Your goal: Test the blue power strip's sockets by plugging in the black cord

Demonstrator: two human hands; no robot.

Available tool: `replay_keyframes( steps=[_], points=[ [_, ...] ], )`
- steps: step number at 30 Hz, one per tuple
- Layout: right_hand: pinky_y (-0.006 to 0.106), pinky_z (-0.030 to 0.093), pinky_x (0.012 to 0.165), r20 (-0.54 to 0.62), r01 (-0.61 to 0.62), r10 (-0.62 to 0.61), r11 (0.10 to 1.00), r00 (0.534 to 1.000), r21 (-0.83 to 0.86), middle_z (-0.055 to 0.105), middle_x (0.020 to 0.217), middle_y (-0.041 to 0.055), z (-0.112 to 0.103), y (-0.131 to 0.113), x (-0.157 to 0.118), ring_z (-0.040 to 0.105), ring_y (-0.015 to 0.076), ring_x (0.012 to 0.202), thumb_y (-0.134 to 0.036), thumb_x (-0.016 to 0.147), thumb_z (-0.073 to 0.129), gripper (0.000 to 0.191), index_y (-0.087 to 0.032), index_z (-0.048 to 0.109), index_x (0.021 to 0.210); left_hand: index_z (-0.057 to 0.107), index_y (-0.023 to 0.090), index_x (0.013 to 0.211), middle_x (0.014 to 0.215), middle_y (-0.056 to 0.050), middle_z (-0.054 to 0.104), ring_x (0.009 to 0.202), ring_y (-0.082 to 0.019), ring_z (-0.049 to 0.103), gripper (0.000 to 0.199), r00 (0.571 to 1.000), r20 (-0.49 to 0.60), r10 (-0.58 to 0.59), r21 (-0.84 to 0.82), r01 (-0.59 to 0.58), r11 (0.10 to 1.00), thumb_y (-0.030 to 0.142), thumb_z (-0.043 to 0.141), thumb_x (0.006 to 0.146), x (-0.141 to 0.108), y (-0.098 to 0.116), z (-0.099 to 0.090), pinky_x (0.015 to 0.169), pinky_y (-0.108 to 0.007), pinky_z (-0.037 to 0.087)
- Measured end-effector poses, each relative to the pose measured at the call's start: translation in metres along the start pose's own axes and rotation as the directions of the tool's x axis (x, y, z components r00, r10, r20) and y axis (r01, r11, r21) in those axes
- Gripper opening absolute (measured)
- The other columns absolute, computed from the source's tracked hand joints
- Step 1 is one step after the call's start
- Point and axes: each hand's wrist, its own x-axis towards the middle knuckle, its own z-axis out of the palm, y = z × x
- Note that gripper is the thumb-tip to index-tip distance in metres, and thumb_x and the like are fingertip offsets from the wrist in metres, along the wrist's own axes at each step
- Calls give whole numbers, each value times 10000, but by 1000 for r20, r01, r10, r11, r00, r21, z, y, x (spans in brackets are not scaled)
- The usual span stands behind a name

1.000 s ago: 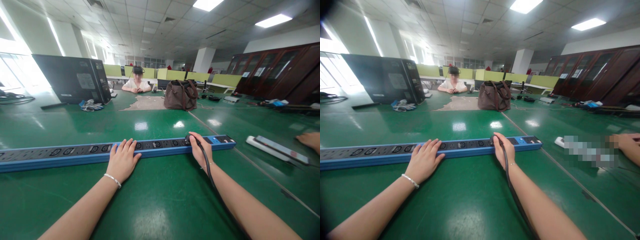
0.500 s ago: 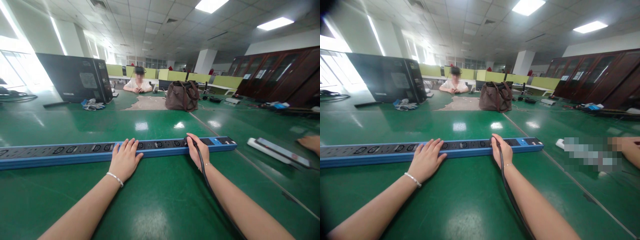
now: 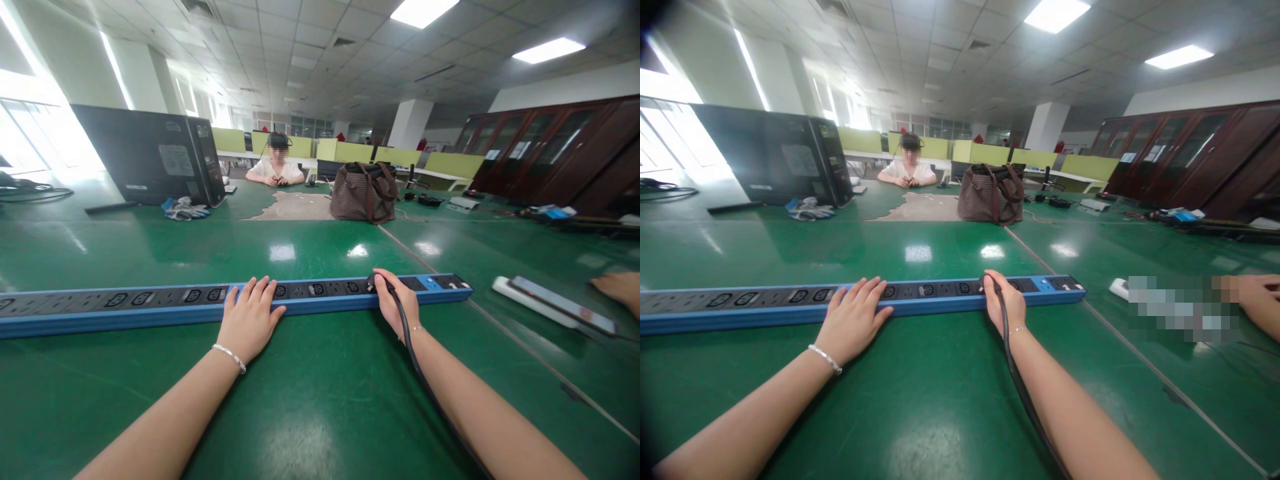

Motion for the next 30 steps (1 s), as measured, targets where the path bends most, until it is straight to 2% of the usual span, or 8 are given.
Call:
replay_keyframes(
  steps=[4, 9, 18, 20, 25, 30],
  points=[
    [334, 509, 754, 16, 5, -4, 996, 1000, -90, 713, 950, 25, -1, -4, 0, 663, 227, 859, -452, 873, 395, 359, -288, 658, 1053, 444, 175, 1318, 1371, -85, 482, 1278, -279, 383, 512, 1000, 2, -1, 10, 1, 1000, 444, 336, 896, 0, 0, 1, 1042, -478, 239],
    [280, 499, 679, 73, 155, -140, 949, 987, -274, 720, 876, 14, -1, -11, -2, 667, 192, 772, -393, 882, 404, 324, -287, 658, 1054, 451, 164, 1309, 1363, -81, 492, 1272, -279, 389, 510, 1000, 0, 0, 23, 0, 1000, 443, 356, 893, 0, 0, 1, 1037, -478, 247],
    [275, 487, 764, 103, 289, -270, 889, 957, -354, 702, 1003, 38, -2, -7, -6, 656, 185, 868, -347, 898, 403, 335, -234, 620, 1127, 457, 158, 1304, 1357, -86, 498, 1271, -276, 395, 508, 1000, -9, 8, 28, -7, 1000, 438, 372, 890, 1, 0, 1, 1036, -478, 255],
    [292, 490, 768, 117, 273, -248, 896, 962, -351, 699, 1012, 39, -3, -8, -6, 656, 193, 861, -354, 899, 397, 339, -242, 616, 1133, 457, 156, 1305, 1357, -89, 498, 1271, -277, 396, 509, 1000, -11, 6, 26, -6, 1000, 438, 369, 890, 1, 0, 0, 1035, -479, 256],
    [347, 498, 779, 157, 129, -86, 948, 984, -292, 683, 1058, 7, -5, -14, -4, 644, 220, 899, -384, 896, 386, 331, -300, 605, 1130, 451, 158, 1310, 1356, -87, 499, 1269, -279, 398, 516, 1000, -3, 1, 26, -1, 1000, 444, 364, 891, 0, 0, 0, 1032, -484, 260],
    [375, 467, 877, 194, 165, -116, 951, 974, -260, 662, 1109, 37, -8, -16, -6, 622, 215, 979, -353, 896, 390, 345, -266, 579, 1172, 450, 163, 1312, 1361, -85, 495, 1273, -277, 393, 520, 1000, 3, -1, 27, 1, 1000, 453, 356, 891, 1, 0, 1, 1033, -485, 261]
  ],
)
